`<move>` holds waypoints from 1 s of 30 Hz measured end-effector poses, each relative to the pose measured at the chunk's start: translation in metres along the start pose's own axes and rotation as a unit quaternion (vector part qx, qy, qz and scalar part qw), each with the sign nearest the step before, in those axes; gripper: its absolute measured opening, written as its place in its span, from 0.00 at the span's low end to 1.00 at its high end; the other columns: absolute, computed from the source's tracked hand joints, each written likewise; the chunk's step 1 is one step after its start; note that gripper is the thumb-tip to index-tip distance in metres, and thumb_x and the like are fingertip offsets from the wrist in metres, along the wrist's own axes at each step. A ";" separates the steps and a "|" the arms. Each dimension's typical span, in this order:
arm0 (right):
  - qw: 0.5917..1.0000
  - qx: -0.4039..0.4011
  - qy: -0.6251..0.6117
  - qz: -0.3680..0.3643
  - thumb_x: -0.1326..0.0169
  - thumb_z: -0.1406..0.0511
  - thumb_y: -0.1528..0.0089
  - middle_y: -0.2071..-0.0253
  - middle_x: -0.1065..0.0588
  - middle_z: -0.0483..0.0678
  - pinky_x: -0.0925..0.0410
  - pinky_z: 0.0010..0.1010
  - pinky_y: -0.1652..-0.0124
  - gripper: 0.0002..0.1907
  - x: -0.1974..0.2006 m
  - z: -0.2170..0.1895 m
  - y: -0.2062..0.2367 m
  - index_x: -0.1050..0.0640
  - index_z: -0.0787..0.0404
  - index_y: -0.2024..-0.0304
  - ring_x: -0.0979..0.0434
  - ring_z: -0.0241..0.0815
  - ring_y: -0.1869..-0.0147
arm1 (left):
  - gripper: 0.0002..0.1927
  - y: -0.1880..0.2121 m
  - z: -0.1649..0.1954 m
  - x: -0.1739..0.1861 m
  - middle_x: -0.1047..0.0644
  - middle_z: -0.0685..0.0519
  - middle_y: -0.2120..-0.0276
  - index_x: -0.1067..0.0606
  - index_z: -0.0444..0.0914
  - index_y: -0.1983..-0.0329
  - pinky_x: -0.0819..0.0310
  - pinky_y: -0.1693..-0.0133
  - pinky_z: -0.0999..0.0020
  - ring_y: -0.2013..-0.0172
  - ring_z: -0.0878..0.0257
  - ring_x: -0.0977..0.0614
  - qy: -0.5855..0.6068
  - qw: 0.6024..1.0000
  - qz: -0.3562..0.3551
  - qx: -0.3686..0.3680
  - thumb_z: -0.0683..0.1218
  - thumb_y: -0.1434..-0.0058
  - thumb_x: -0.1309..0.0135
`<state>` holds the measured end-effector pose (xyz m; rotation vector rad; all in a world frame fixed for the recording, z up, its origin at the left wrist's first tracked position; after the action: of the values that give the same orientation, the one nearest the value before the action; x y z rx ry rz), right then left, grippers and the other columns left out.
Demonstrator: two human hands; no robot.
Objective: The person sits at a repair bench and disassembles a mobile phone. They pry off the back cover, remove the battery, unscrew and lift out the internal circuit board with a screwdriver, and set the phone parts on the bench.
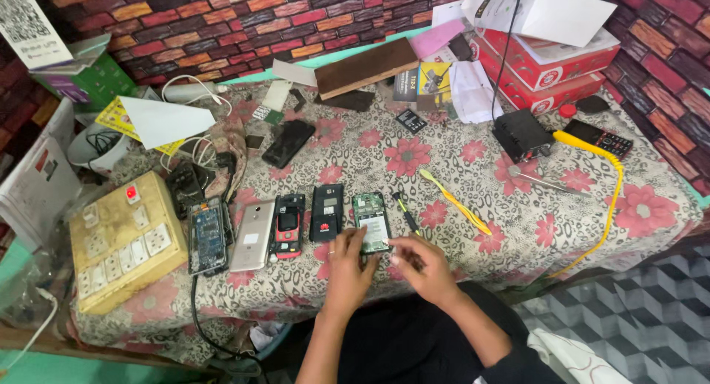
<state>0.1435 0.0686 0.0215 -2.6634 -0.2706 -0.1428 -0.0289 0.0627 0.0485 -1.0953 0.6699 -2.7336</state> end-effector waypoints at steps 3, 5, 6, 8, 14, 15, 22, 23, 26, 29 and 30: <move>0.970 -0.116 -0.204 0.067 0.46 0.69 0.37 0.68 0.26 0.42 0.31 0.22 0.73 0.14 0.012 0.034 0.004 0.22 0.63 0.49 0.27 0.29 0.73 | 0.23 -0.009 -0.008 -0.002 0.28 0.43 0.50 0.23 0.34 0.52 0.29 0.52 0.56 0.51 0.47 0.27 0.023 0.999 -0.021 0.020 0.43 0.51 0.31; 0.969 -0.095 -0.182 0.138 0.45 0.69 0.35 0.68 0.27 0.42 0.34 0.20 0.72 0.12 0.034 0.043 -0.003 0.22 0.65 0.49 0.30 0.28 0.72 | 0.20 -0.009 -0.011 -0.005 0.29 0.45 0.51 0.23 0.35 0.56 0.28 0.54 0.57 0.52 0.49 0.27 0.041 0.998 -0.025 0.039 0.43 0.51 0.31; 0.966 -0.083 -0.173 0.174 0.45 0.69 0.34 0.68 0.27 0.42 0.35 0.19 0.72 0.11 0.044 0.046 -0.009 0.22 0.66 0.50 0.31 0.28 0.72 | 0.19 -0.011 -0.013 -0.006 0.29 0.45 0.51 0.23 0.35 0.57 0.27 0.55 0.58 0.53 0.50 0.26 0.049 0.997 -0.026 0.048 0.43 0.51 0.31; 0.970 -0.091 -0.106 0.200 0.45 0.69 0.34 0.65 0.26 0.42 0.36 0.19 0.71 0.12 0.060 0.049 -0.018 0.22 0.65 0.48 0.31 0.28 0.70 | 0.18 -0.009 -0.013 -0.003 0.28 0.45 0.51 0.23 0.35 0.59 0.28 0.55 0.58 0.52 0.50 0.26 0.046 0.998 -0.017 0.041 0.43 0.51 0.30; 0.978 -0.092 0.164 0.093 0.42 0.68 0.37 0.59 0.21 0.43 0.31 0.26 0.61 0.10 0.095 0.020 -0.045 0.19 0.60 0.53 0.23 0.35 0.61 | 0.17 -0.009 -0.014 -0.005 0.28 0.46 0.50 0.23 0.36 0.61 0.28 0.54 0.58 0.52 0.50 0.26 0.059 0.995 -0.017 0.074 0.43 0.52 0.31; 0.967 -0.103 0.223 0.068 0.41 0.68 0.38 0.59 0.21 0.44 0.30 0.29 0.61 0.09 0.098 0.015 -0.047 0.18 0.59 0.55 0.22 0.37 0.61 | 0.17 -0.009 -0.016 -0.006 0.28 0.47 0.50 0.23 0.36 0.60 0.28 0.54 0.58 0.53 0.50 0.26 0.061 0.994 -0.024 0.087 0.43 0.52 0.31; 0.935 -0.059 0.338 -0.094 0.42 0.66 0.39 0.56 0.21 0.48 0.28 0.37 0.56 0.09 0.082 0.000 -0.062 0.17 0.58 0.57 0.20 0.48 0.57 | 0.17 -0.005 -0.009 -0.001 0.28 0.44 0.47 0.23 0.35 0.60 0.29 0.50 0.56 0.49 0.47 0.27 0.046 0.999 0.028 0.007 0.43 0.52 0.31; 0.930 -0.047 0.350 -0.105 0.42 0.66 0.39 0.57 0.22 0.49 0.28 0.37 0.55 0.08 0.079 -0.001 -0.064 0.17 0.58 0.58 0.20 0.49 0.56 | 0.17 -0.004 -0.010 -0.001 0.28 0.44 0.47 0.23 0.35 0.60 0.28 0.51 0.57 0.49 0.48 0.26 0.053 0.998 0.022 0.011 0.43 0.51 0.31; 0.914 -0.029 0.385 -0.120 0.42 0.67 0.39 0.58 0.22 0.49 0.28 0.39 0.54 0.06 0.074 -0.001 -0.068 0.17 0.59 0.60 0.21 0.50 0.55 | 0.17 -0.003 -0.012 -0.002 0.28 0.46 0.47 0.23 0.35 0.58 0.27 0.56 0.61 0.52 0.52 0.25 0.072 0.997 0.000 0.031 0.42 0.50 0.33; 0.915 -0.062 0.379 -0.123 0.43 0.67 0.39 0.59 0.23 0.49 0.28 0.39 0.54 0.05 0.079 0.007 -0.071 0.18 0.60 0.61 0.20 0.50 0.56 | 0.16 -0.003 -0.014 -0.003 0.28 0.48 0.47 0.23 0.36 0.57 0.26 0.60 0.64 0.57 0.56 0.24 0.094 0.993 -0.025 0.063 0.41 0.49 0.34; 0.918 -0.080 0.369 -0.123 0.44 0.67 0.38 0.59 0.23 0.49 0.28 0.39 0.54 0.05 0.082 0.011 -0.070 0.19 0.60 0.61 0.20 0.49 0.57 | 0.16 -0.003 -0.014 -0.004 0.28 0.49 0.47 0.23 0.36 0.57 0.26 0.61 0.65 0.59 0.57 0.24 0.101 0.992 -0.028 0.073 0.40 0.48 0.34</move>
<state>0.2092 0.1490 0.0538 -2.4961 -0.3460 -1.2563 -0.0359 0.0714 0.0384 -0.8256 0.4577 -2.9136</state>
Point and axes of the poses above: each hand's wrist, its own y-axis away from the middle knuckle, its own x-axis out of the back of the hand, z = x × y, the point moved 7 cm from there along -y, towards the middle knuckle
